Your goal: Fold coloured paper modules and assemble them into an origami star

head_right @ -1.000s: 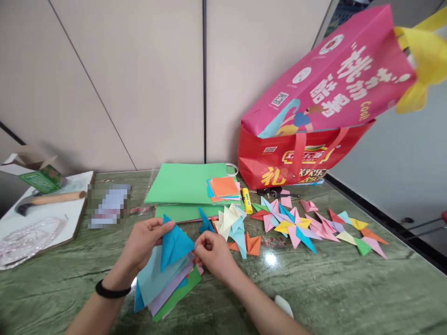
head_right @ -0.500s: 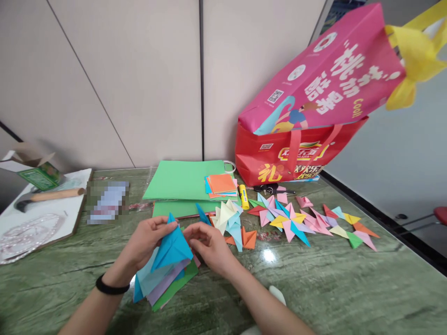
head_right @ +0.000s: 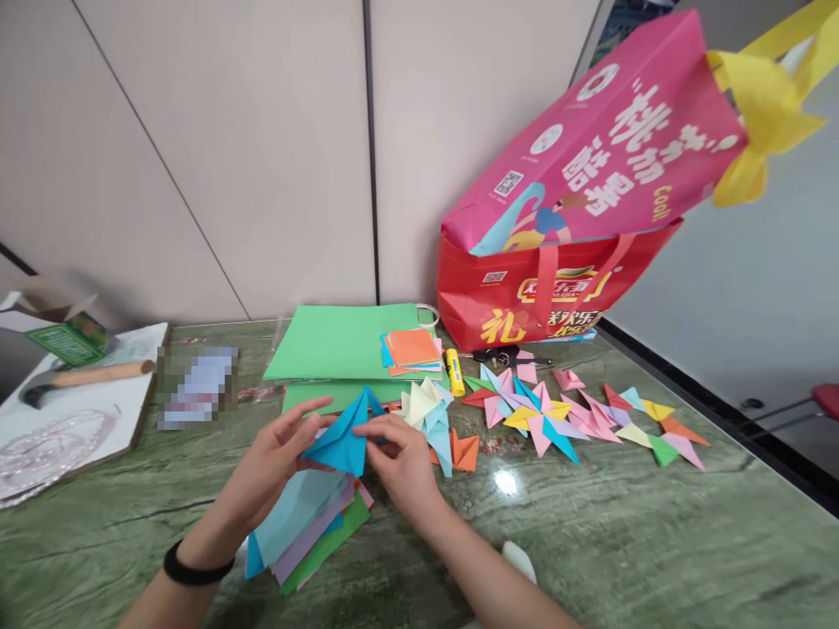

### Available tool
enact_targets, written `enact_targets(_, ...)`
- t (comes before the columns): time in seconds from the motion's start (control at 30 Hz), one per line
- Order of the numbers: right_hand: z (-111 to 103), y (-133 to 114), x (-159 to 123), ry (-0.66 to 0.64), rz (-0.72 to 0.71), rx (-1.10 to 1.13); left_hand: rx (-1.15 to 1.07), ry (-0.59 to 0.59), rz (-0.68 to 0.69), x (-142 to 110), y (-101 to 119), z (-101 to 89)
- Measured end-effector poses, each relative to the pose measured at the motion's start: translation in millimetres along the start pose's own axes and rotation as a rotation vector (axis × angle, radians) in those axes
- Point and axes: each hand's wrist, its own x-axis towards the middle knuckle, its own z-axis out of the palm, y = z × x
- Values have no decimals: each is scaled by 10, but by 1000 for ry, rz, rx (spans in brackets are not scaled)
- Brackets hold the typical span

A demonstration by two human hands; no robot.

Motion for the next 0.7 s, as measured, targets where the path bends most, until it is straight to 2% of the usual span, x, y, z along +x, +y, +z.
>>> enact_targets(0.1,-17,-18,17,59,22,26,-109,-75,-18,-45,21,14)
enact_targets(0.23,-17,-33,10,16,3,50,-182,-18,-31,-126,9,18)
enact_targets(0.53,17,-33,-46,-64,65,92,9,-1,-42,-160,-131,-13)
enact_targets(0.7,20,-60,-44,-71,87,77,71,-17,-28,-132,-86,-24)
